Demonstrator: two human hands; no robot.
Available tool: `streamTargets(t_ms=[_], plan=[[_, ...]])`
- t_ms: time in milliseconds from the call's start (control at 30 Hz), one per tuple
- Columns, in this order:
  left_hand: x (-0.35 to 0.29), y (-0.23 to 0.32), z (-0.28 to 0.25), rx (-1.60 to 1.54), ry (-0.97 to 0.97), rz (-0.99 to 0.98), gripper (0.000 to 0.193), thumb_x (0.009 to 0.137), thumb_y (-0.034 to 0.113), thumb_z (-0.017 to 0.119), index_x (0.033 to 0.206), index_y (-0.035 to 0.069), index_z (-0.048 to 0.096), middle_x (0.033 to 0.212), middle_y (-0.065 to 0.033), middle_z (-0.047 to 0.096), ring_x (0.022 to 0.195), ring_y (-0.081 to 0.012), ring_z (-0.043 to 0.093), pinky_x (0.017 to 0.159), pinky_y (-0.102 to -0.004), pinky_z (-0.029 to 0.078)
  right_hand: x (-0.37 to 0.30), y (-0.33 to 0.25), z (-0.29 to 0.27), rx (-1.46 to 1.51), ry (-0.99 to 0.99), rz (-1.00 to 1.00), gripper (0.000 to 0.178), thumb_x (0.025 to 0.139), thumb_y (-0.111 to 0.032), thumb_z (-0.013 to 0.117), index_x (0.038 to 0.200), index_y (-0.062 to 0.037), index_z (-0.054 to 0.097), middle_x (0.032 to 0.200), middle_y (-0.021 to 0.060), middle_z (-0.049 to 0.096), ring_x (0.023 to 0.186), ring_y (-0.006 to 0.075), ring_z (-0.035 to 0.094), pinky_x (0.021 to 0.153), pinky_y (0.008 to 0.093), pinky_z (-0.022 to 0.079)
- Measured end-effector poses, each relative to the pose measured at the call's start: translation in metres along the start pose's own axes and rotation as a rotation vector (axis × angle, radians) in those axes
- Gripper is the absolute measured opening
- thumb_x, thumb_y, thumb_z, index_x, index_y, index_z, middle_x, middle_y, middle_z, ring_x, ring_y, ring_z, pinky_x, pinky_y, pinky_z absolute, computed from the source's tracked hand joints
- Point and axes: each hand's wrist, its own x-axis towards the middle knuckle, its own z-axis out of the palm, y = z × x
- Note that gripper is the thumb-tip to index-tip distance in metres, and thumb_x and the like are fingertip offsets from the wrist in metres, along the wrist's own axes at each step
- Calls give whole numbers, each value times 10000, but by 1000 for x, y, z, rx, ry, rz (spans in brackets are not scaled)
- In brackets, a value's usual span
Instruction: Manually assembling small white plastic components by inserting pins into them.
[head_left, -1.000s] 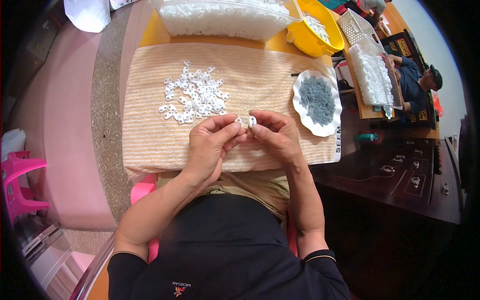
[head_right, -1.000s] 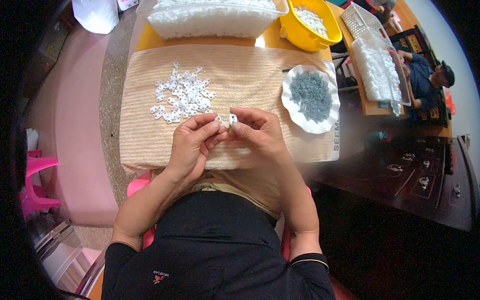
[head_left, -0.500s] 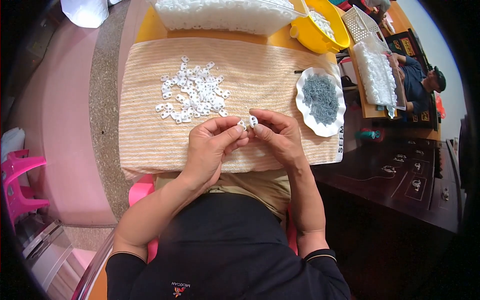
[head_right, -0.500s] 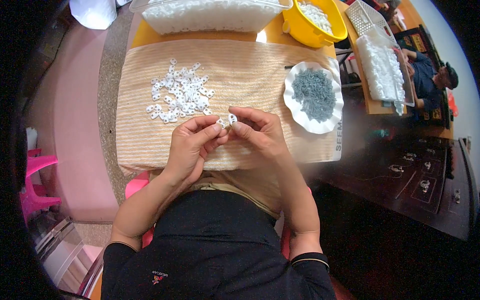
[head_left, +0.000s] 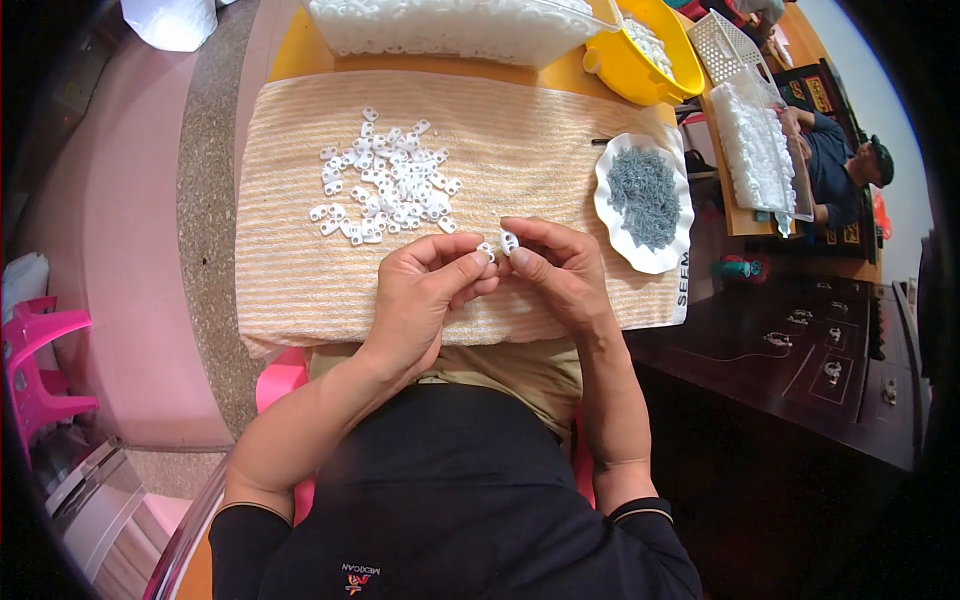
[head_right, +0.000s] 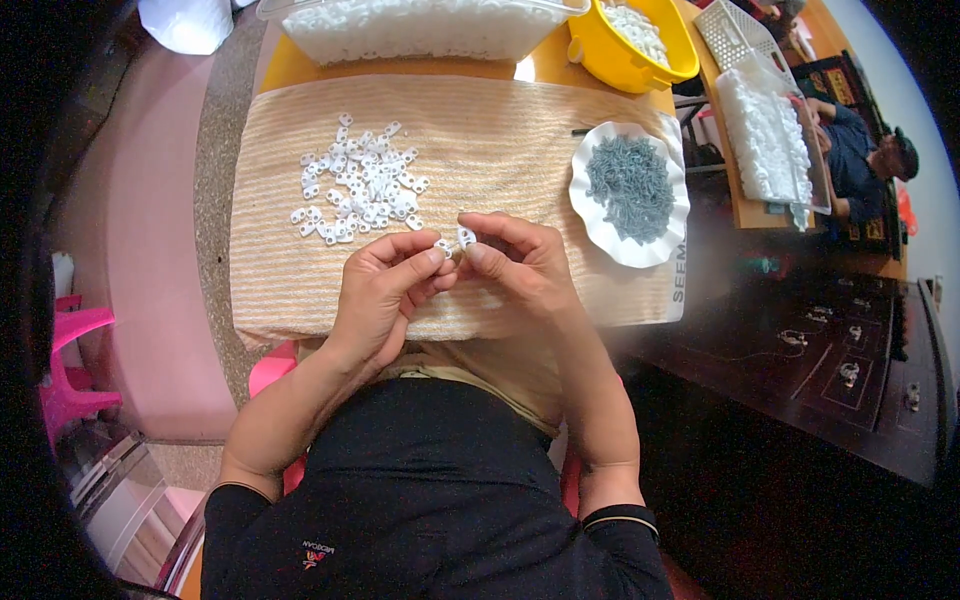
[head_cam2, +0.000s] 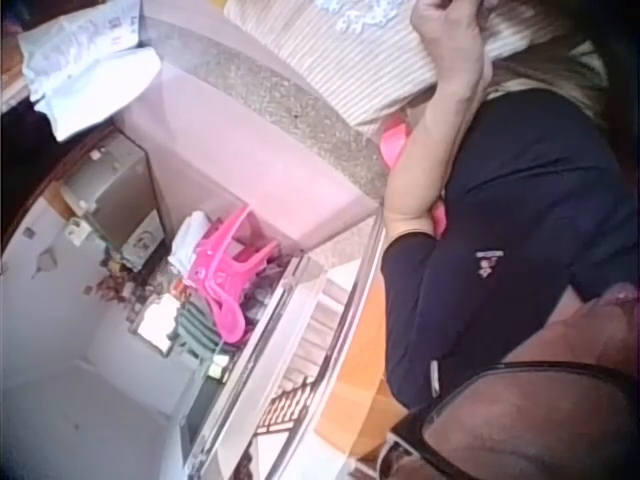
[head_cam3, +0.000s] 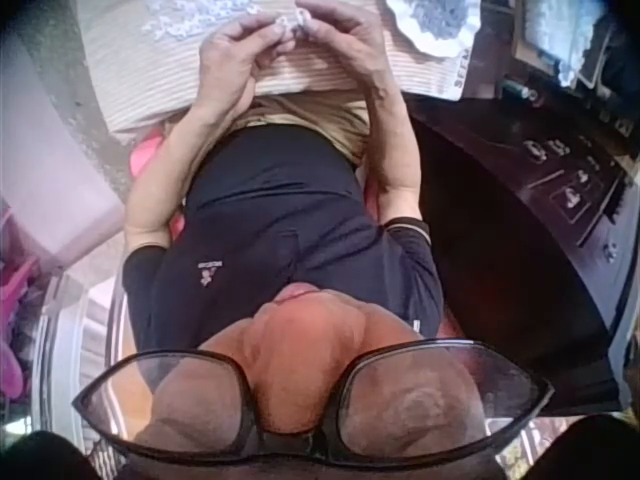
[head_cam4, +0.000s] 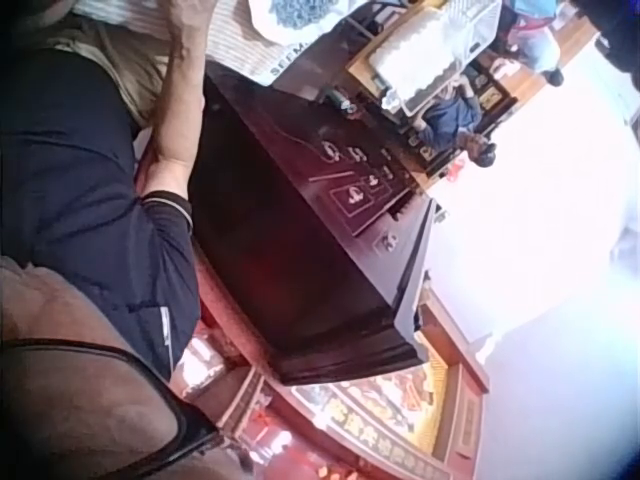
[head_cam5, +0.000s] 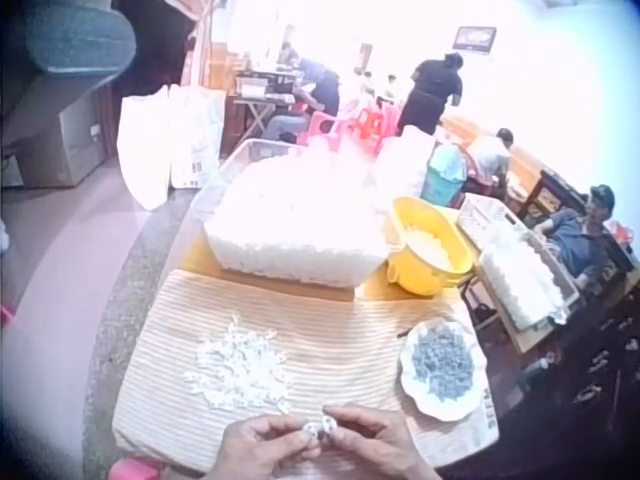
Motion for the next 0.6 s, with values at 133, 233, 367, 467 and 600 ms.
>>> streamTargets(t_ms=[133, 233, 367, 467, 600], plan=[[0, 0, 0, 15, -5, -2, 166, 865, 9, 637, 1025, -24, 608, 876, -119, 669, 776, -173, 665, 735, -274, 573, -1, -1, 2, -22, 8, -15, 327, 894, -45, 632, 1208, 32, 585, 988, 82, 663, 868, 136, 650, 793, 253, 527], [-1, 1, 2, 19, 2, -5, 168, 866, 7, 635, 1029, -25, 610, 888, -114, 667, 782, -167, 663, 738, -276, 574, -1, -3, 4, -18, 1, -22, 314, 892, -41, 632, 1193, 39, 593, 1007, 76, 651, 881, 132, 643, 791, 247, 522], [1, -1, 0, 24, -9, -5, 159, 863, -2, 635, 1019, -27, 620, 904, -107, 665, 795, -158, 660, 737, -275, 577, 1, -2, 1, -74, -50, -52, 297, 887, -34, 635, 1171, 48, 604, 1028, 62, 636, 920, 123, 622, 813, 235, 506], [1, -1, -1, 35, -17, -2, 152, 863, -5, 635, 1013, -29, 626, 906, -105, 664, 802, -154, 658, 735, -271, 578, 0, -2, 2, -98, -49, -13, 288, 886, -34, 636, 1161, 48, 611, 1028, 55, 634, 934, 120, 611, 827, 232, 498], [1, -1, 0, 47, -17, -3, 147, 867, -6, 632, 1012, -30, 628, 906, -103, 663, 806, -149, 657, 737, -266, 580, -1, -4, 4, -75, -45, -11, 286, 887, -35, 635, 1161, 45, 613, 1027, 57, 635, 929, 119, 613, 827, 232, 497]])
